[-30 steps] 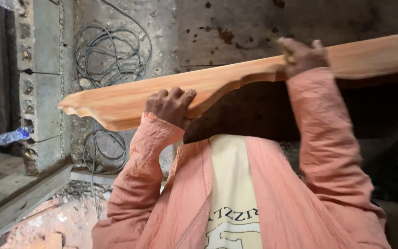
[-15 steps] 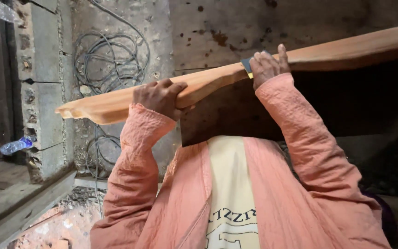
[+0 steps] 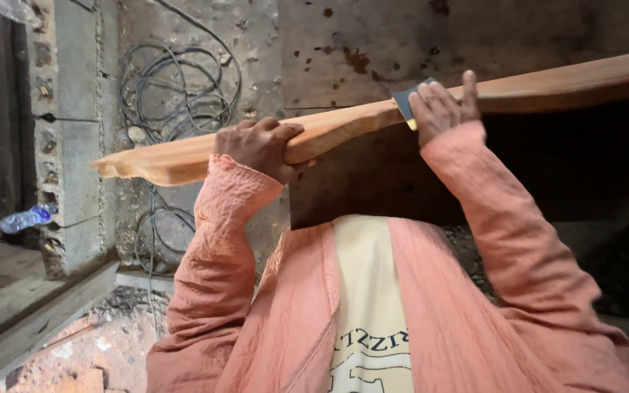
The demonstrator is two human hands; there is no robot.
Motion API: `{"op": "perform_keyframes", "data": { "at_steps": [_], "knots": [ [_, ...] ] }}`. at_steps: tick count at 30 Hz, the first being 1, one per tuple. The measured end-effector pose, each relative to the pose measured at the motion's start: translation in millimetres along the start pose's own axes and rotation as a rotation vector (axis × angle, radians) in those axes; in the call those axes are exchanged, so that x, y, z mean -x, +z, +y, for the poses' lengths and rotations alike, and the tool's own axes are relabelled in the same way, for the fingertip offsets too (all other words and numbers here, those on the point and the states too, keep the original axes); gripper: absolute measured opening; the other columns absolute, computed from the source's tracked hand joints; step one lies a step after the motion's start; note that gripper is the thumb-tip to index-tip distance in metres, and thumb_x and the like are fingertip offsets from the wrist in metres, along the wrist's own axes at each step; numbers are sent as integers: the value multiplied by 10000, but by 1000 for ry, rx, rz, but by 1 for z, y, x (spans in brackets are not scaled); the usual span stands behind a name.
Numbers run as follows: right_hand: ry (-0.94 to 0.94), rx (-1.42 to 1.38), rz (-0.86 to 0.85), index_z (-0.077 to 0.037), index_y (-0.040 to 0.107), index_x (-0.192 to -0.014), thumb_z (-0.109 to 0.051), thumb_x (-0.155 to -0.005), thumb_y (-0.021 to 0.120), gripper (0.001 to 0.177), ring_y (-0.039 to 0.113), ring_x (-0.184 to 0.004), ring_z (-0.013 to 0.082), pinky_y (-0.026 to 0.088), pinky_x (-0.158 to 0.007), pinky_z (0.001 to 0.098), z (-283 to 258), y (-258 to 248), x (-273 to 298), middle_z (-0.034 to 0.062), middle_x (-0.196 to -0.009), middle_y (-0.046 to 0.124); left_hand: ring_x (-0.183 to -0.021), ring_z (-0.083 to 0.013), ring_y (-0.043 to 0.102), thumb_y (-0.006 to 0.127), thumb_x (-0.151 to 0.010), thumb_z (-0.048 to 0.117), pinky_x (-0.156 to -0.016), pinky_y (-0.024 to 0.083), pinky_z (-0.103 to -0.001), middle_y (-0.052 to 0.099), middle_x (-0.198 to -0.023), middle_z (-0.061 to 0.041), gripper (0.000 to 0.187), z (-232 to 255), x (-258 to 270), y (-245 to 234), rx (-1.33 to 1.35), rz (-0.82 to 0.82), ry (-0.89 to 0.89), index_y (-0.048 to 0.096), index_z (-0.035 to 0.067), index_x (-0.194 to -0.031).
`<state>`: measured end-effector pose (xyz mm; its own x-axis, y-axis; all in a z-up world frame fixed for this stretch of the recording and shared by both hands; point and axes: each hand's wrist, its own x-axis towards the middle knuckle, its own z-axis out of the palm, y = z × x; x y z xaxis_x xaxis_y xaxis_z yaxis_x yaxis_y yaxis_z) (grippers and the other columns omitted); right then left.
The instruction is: The person sands a long, curved wooden board using a sanding block. They hold the board with one hand and rub the sanding block along the edges and flat surfaces to smooth the wood.
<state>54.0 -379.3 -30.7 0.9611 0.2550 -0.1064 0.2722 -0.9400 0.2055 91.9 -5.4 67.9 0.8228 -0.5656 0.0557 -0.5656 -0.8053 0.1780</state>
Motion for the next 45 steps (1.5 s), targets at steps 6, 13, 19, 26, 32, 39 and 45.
{"op": "perform_keyframes", "data": {
  "at_steps": [6,13,19,26,32,39,45],
  "knots": [
    [-35,20,248,-193,677,-1240,-112,-986,588,281,607,-1318,154,116,-1281,654,4,5,4,-87,-1253,672,-811,-278,694,790,-738,697,-602,529,-453,746,-952,57,478,-3,-4,0,11,58,17,764,359,-1075],
    [31,-22,7,-166,570,-1431,-230,-840,587,594,457,-1459,204,-14,-1267,675,-3,29,-6,-31,-1496,578,-743,-245,696,808,-767,684,-579,528,-417,743,-926,89,408,1,0,-5,1,103,9,760,352,-998],
    [-31,187,269,-147,642,-1078,-89,-1041,582,91,597,-1194,216,16,-1337,707,2,-5,0,-33,-1164,634,-789,-284,701,777,-788,631,-651,516,-442,748,-967,50,406,2,-1,-8,14,14,10,737,343,-1072],
    [-65,-55,434,-142,743,-1276,-88,-907,620,392,719,-1179,205,71,-1295,691,-33,9,-5,48,-1224,772,-747,-295,723,819,-725,607,-617,555,-453,731,-871,29,454,-1,-5,-9,56,50,0,739,330,-1077],
    [-19,304,84,-177,631,-1319,-147,-1027,466,336,525,-1305,258,-121,-1281,747,-10,-4,-5,14,-1312,613,-823,-300,724,765,-775,694,-650,532,-477,771,-972,35,465,0,-8,-15,31,-30,-14,758,340,-1078],
    [-45,167,214,-161,582,-1470,-65,-892,522,589,574,-1407,196,-42,-1283,737,-19,38,6,-6,-1386,653,-766,-275,722,778,-782,684,-633,525,-455,762,-957,73,437,-3,-7,-6,42,67,21,756,343,-1054],
    [44,166,201,-109,707,-1216,-132,-920,561,330,627,-1104,254,-31,-1281,746,-22,20,-10,42,-1084,683,-750,-257,722,796,-763,678,-603,525,-443,768,-956,68,433,-4,-7,0,48,80,12,763,335,-1025]
  ]
}}
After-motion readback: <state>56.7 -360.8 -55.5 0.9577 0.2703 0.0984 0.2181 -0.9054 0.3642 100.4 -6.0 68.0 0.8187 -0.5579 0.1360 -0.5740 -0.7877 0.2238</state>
